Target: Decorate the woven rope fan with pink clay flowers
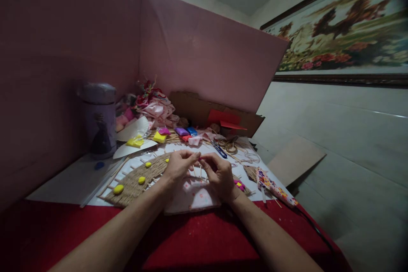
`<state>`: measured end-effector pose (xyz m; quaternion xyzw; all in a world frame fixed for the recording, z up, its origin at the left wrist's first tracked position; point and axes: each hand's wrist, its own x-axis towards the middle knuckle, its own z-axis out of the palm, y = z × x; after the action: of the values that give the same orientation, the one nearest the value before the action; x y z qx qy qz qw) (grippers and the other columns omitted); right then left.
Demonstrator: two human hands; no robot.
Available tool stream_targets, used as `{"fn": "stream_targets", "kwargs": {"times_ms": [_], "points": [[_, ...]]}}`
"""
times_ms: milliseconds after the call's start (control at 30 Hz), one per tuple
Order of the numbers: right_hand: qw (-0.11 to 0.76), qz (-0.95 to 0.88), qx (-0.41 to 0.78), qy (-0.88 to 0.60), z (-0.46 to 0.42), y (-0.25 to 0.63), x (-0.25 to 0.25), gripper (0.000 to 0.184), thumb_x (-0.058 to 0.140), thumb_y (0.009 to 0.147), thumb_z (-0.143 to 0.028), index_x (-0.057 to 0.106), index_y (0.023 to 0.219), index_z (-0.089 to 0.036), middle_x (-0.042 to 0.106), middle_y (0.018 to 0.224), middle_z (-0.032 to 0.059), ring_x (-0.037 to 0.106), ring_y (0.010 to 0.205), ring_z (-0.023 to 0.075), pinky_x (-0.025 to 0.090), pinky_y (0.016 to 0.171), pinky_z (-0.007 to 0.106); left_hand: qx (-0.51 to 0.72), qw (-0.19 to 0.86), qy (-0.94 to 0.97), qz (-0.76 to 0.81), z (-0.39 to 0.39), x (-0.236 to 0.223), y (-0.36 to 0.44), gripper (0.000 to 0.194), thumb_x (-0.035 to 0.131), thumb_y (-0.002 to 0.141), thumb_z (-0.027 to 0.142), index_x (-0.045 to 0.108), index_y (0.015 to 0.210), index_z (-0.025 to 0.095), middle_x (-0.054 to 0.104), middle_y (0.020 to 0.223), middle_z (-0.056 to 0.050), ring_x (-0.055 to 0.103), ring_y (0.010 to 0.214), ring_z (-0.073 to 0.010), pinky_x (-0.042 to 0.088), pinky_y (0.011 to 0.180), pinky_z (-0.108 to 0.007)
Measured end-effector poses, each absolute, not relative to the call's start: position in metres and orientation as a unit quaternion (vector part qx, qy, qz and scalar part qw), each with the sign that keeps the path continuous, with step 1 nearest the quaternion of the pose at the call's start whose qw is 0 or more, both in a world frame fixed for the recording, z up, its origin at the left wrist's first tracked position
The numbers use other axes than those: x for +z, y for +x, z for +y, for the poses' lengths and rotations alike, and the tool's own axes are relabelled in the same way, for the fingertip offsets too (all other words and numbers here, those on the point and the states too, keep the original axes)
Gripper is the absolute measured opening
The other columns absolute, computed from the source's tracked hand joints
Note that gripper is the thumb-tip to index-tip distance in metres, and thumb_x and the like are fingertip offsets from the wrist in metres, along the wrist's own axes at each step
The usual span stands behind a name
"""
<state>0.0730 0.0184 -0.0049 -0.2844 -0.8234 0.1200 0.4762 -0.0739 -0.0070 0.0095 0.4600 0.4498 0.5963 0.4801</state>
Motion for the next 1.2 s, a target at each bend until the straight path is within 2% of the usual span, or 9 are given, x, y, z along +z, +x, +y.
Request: {"fn": "stream_targets", "kwargs": {"times_ms": [167,333,500,767,1000,1200], "points": [[0.463,-0.828,0.128,-0.288,0.0207,0.0734,-0.0063,0.012,0.054,0.086,-0.026,0.06,0.093,-0.02,0.064,0.074,0.0022,0.055,0.061,0.0141,0.043,0.062,0.025,0.584,0.478,0.477,0.45,-0.0073,0.0085,-0.0741,0.038,0.071,0.061,0.047,0.063,0.062,0.01,0.055,0.053,-0.001,0.043,0.046,-0.0063,0.033,0.039,-0.017],[0.468,-0.827,0.121,-0.287,0.0211,0.0734,-0.0061,0.01,0.053,0.086,-0.025,0.06,0.091,-0.02,0.063,0.074,0.0018,0.053,0.06,0.0134,0.041,0.06,0.025,0.578,0.487,0.47,0.456,-0.0081,0.0096,-0.0722,0.04,0.07,0.061,0.05,0.062,0.063,0.011,0.057,0.058,-0.002,0.043,0.046,-0.0069,0.032,0.039,-0.018],[0.467,-0.826,0.128,-0.288,0.0216,0.0741,-0.006,0.01,0.053,0.086,-0.024,0.059,0.092,-0.019,0.062,0.073,0.0016,0.053,0.06,0.0135,0.041,0.06,0.026,0.57,0.48,0.489,0.454,-0.0088,0.0103,-0.0726,0.036,0.073,0.059,0.045,0.062,0.063,0.011,0.056,0.058,-0.001,0.043,0.048,-0.0073,0.033,0.041,-0.018],[0.482,-0.818,0.129,-0.285,0.0218,0.0739,-0.0051,0.011,0.054,0.086,-0.026,0.06,0.092,-0.019,0.064,0.076,0.0026,0.053,0.061,0.0136,0.041,0.059,0.026,0.571,0.452,0.51,0.459,-0.0067,0.0076,-0.074,0.044,0.057,0.071,0.054,0.06,0.066,0.011,0.057,0.06,-0.003,0.044,0.049,-0.0089,0.033,0.042,-0.02],[0.483,-0.82,0.129,-0.279,0.0217,0.0747,-0.0048,0.012,0.055,0.085,-0.024,0.06,0.094,-0.019,0.064,0.074,0.0017,0.053,0.059,0.0132,0.041,0.059,0.026,0.566,0.462,0.525,0.437,-0.0054,0.0067,-0.0755,0.036,0.066,0.066,0.046,0.062,0.068,0.01,0.059,0.063,-0.004,0.045,0.051,-0.0088,0.035,0.045,-0.02],[0.488,-0.822,0.118,-0.268,0.0212,0.075,-0.0031,0.01,0.054,0.085,-0.022,0.062,0.091,-0.02,0.065,0.081,0.0029,0.055,0.066,0.0139,0.042,0.062,0.026,0.566,0.467,0.513,0.446,-0.0061,0.0079,-0.0755,0.034,0.063,0.068,0.046,0.062,0.065,0.012,0.058,0.061,-0.002,0.044,0.05,-0.0084,0.034,0.044,-0.02]]}}
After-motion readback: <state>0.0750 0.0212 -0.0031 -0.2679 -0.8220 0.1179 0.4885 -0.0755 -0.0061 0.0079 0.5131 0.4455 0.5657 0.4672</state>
